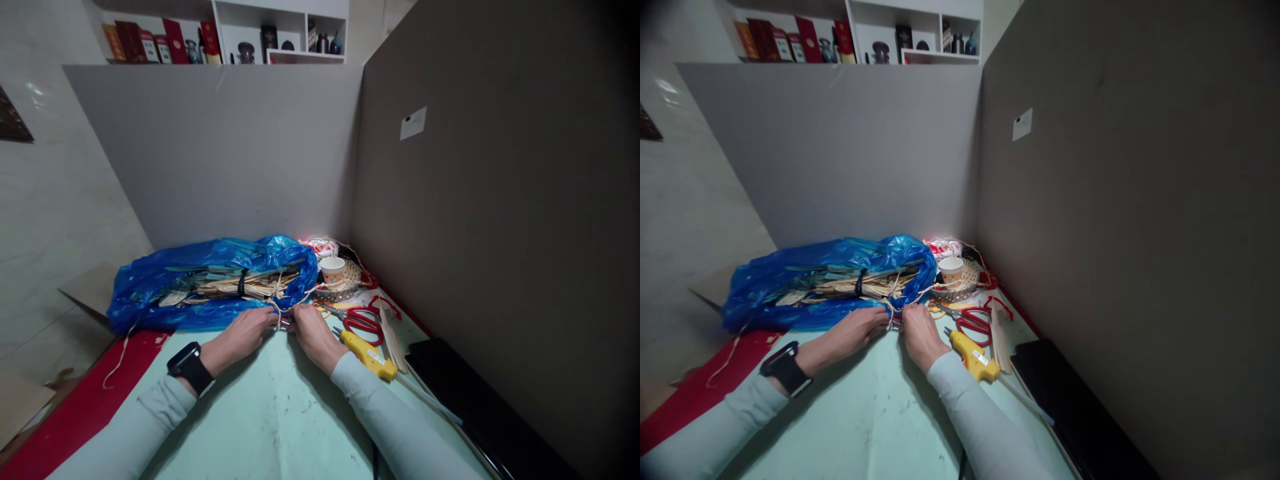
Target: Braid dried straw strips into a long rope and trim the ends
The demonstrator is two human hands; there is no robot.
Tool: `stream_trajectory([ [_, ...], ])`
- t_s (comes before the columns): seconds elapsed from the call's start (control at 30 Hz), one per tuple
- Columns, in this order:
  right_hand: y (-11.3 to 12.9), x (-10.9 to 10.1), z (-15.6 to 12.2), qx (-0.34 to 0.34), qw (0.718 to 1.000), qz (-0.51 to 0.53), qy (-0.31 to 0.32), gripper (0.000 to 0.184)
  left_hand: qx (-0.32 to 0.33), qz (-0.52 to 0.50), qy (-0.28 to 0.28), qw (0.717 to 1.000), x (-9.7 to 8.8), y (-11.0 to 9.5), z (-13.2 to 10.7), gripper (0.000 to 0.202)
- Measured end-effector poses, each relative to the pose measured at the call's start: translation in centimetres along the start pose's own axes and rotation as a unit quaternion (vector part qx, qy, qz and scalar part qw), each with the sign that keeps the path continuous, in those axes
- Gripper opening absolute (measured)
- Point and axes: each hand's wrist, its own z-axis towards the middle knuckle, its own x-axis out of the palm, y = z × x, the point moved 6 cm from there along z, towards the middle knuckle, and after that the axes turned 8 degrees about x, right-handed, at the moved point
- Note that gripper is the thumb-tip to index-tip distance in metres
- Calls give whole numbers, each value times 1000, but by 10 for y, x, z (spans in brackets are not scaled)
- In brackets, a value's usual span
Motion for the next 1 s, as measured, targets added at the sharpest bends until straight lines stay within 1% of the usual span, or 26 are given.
stream_trajectory([
  [0.17, 0, -2, 0, -9, 1000, 9, -7, 18, -17, -19, -44, 999, 5, 4, -1, 18],
  [0.27, -1, -2, 0, -14, 1000, 12, -9, 16, -33, -45, -70, 996, 8, 4, -2, 19],
  [0.5, -3, -2, 0, -10, 1000, 15, -11, 15, -77, -115, -123, 983, 1, 5, -11, 21],
  [0.6, -3, -1, 1, -10, 1000, 15, -7, 14, -84, -138, -129, 978, 2, 8, -12, 26],
  [0.77, -2, -1, 2, -13, 1000, 10, 0, 11, -85, -166, -124, 975, 3, 16, -11, 34],
  [1.0, -2, 3, 5, -20, 1000, -8, 5, 11, -73, -186, -105, 974, 1, 23, -11, 38],
])
